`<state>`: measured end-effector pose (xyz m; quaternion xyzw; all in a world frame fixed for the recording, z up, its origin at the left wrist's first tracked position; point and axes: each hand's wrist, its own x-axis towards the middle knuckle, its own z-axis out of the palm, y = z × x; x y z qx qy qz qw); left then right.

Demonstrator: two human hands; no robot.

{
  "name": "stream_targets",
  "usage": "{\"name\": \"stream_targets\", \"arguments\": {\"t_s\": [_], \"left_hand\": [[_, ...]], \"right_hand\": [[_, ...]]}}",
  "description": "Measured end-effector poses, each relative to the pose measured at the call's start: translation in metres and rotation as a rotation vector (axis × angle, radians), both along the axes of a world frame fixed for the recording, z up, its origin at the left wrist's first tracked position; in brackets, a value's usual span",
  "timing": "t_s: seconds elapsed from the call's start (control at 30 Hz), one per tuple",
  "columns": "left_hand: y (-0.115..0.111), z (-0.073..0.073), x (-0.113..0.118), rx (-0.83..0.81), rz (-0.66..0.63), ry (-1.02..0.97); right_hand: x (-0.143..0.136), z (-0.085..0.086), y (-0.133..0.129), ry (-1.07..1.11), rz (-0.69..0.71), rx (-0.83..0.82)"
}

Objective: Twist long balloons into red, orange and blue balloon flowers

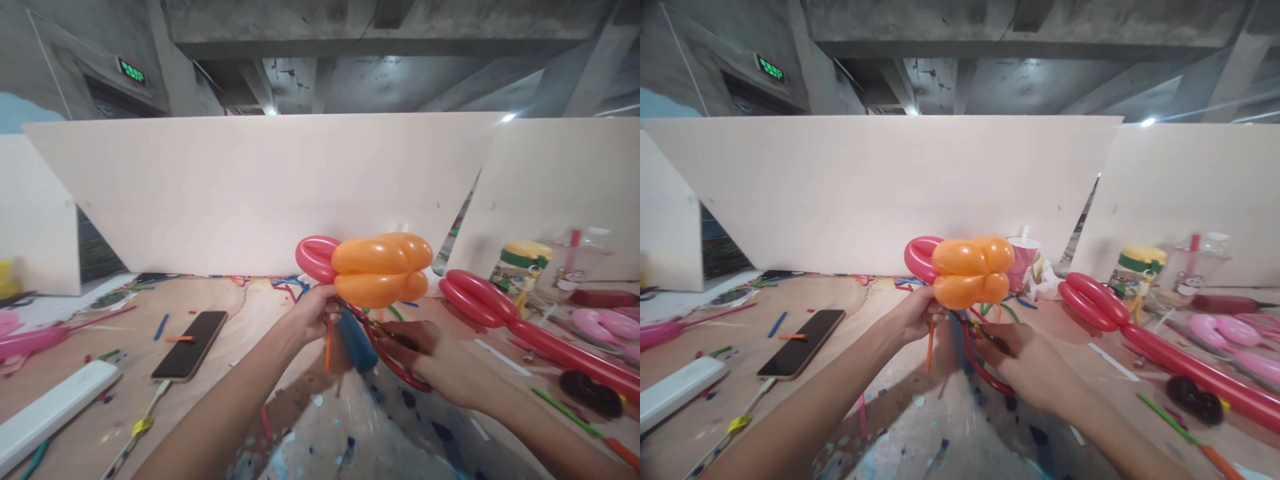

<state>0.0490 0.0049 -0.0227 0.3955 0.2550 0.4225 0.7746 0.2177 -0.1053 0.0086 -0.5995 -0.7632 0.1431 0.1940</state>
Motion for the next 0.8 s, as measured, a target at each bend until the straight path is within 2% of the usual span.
{"name": "stream_targets", "arguments": {"t_s": [0.33, 0.53, 0.8], "left_hand": [[0.001, -0.002, 0.000, -0.012, -0.005, 0.003], [0.000, -0.004, 0.001, -0.035, 0.000, -0.016], [0.014, -0.005, -0.006, -0.118, 0.054, -0.116]], "right_hand": [[0.001, 0.003, 0.000, -0.010, 0.017, -0.005], [0.001, 0.003, 0.000, -0.065, -0.028, -0.042], [0.020, 0.000, 0.014, -0.109, 0.166, 0.075]]}}
